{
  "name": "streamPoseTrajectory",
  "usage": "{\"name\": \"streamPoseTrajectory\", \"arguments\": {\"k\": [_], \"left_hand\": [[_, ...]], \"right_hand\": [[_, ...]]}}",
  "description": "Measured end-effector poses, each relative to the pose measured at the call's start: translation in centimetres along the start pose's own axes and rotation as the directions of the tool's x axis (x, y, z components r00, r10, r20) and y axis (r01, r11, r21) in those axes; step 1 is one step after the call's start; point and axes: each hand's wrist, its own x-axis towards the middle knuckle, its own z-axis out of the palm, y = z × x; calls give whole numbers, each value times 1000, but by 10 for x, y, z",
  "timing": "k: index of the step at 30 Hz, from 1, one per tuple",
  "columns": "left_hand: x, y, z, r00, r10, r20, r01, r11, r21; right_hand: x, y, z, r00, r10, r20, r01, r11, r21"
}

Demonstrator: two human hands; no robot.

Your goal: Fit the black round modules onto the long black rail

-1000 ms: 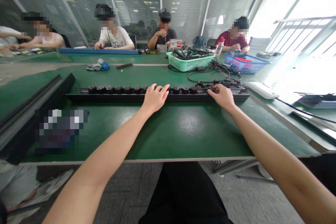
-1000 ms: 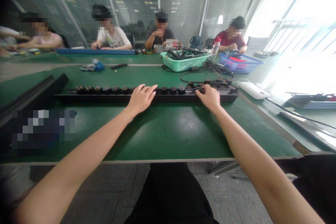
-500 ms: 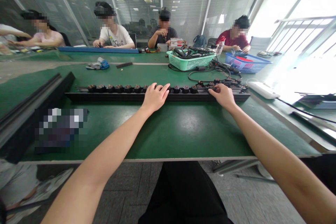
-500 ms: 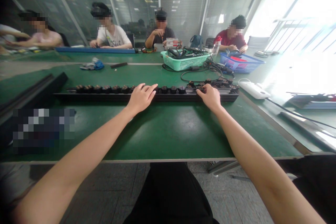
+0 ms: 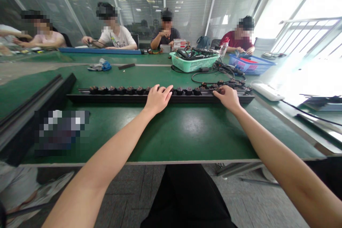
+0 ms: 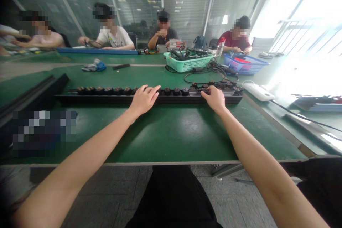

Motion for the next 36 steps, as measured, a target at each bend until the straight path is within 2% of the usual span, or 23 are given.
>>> {"name": "streamPoseTrajectory", "arguments": {"k": [29, 36], "left_hand": [[0, 2, -3, 999, -8, 32, 7, 1000, 20], [0, 0, 0, 1000, 7, 2, -7, 1000, 14]], "right_hand": [[-1, 0, -3, 1000, 14, 2, -13, 996, -86], [-1, 0, -2, 1000, 21, -1, -21, 996, -90]]}}
